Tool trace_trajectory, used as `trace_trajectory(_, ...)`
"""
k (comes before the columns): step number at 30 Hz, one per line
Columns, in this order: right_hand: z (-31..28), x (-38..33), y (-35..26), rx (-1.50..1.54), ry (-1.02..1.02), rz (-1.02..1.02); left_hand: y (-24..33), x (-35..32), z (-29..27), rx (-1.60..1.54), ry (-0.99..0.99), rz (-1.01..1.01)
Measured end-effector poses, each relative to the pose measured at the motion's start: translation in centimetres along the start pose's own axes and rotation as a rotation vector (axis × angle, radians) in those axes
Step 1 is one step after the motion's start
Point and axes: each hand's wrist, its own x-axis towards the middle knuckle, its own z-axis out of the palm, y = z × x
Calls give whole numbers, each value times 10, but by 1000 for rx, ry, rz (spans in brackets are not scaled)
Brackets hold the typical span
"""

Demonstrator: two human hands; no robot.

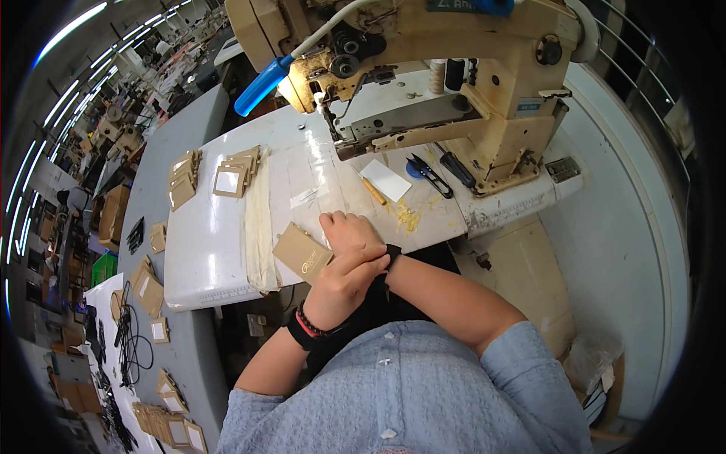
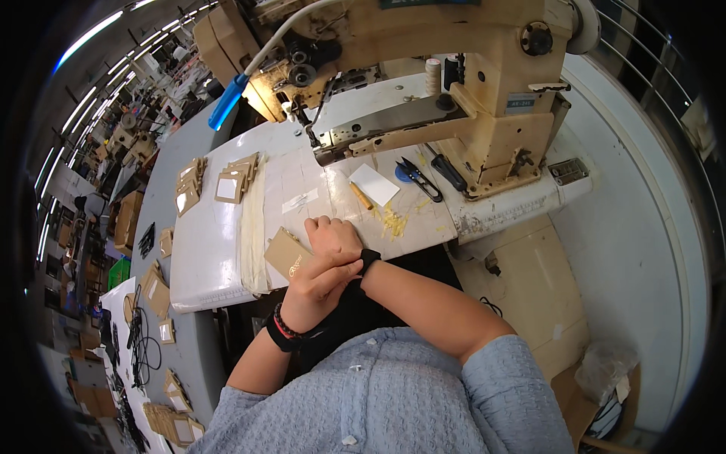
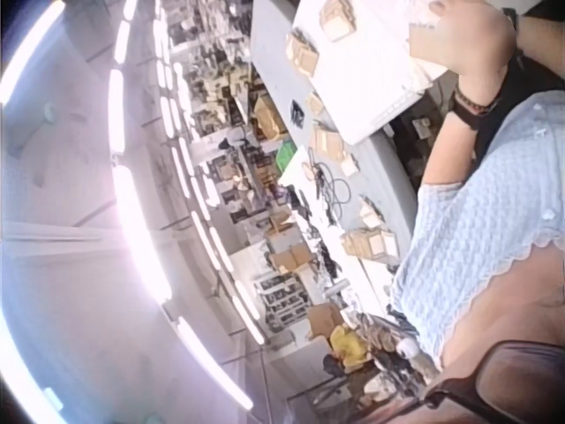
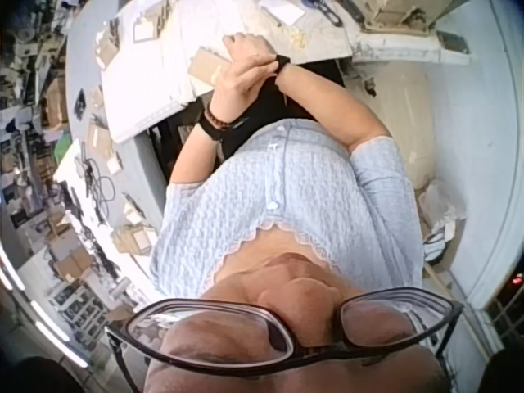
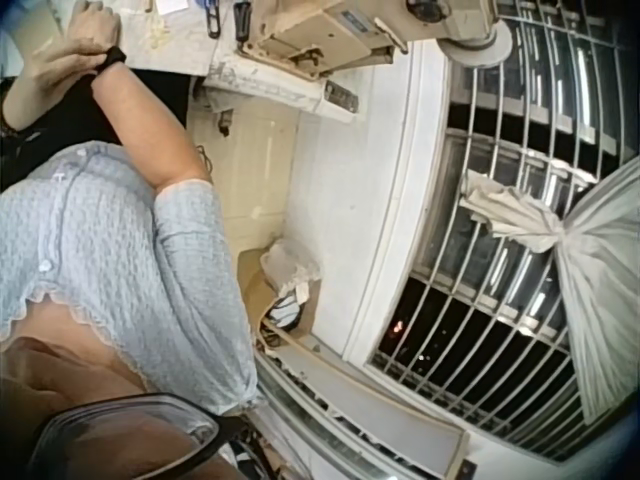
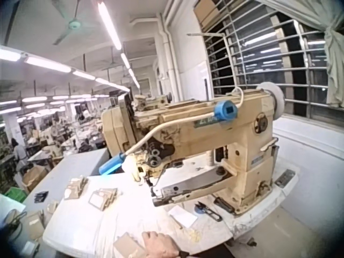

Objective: The person assembles small beige pouches by hand, using a wooden tool to manipulate the zipper and a pair of scissors to trim excess material. They handle the pouches one at a time, inspecting the zipper area and cutting threads before placing the finished items on a stack.

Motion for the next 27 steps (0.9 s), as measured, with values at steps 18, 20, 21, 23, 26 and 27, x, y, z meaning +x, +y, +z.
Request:
trace_trajectory(18,4,1,23,291,178,-47,1,-38,-9,6,209,-186)
trace_trajectory(20,-8,-2,22,369,277,-43,-6,-46,-8,-120,154,-317)
trace_trajectory(21,-14,-3,20,406,324,-42,-9,-47,-4,-289,120,-416)
trace_trajectory(23,-21,-1,14,514,413,-27,-9,-42,8,-632,50,-609)
trace_trajectory(26,-40,-1,3,649,438,-31,-20,-38,27,-865,-97,-530)
trace_trajectory(27,-45,-2,1,690,427,-30,-19,-34,31,-917,-142,-489)
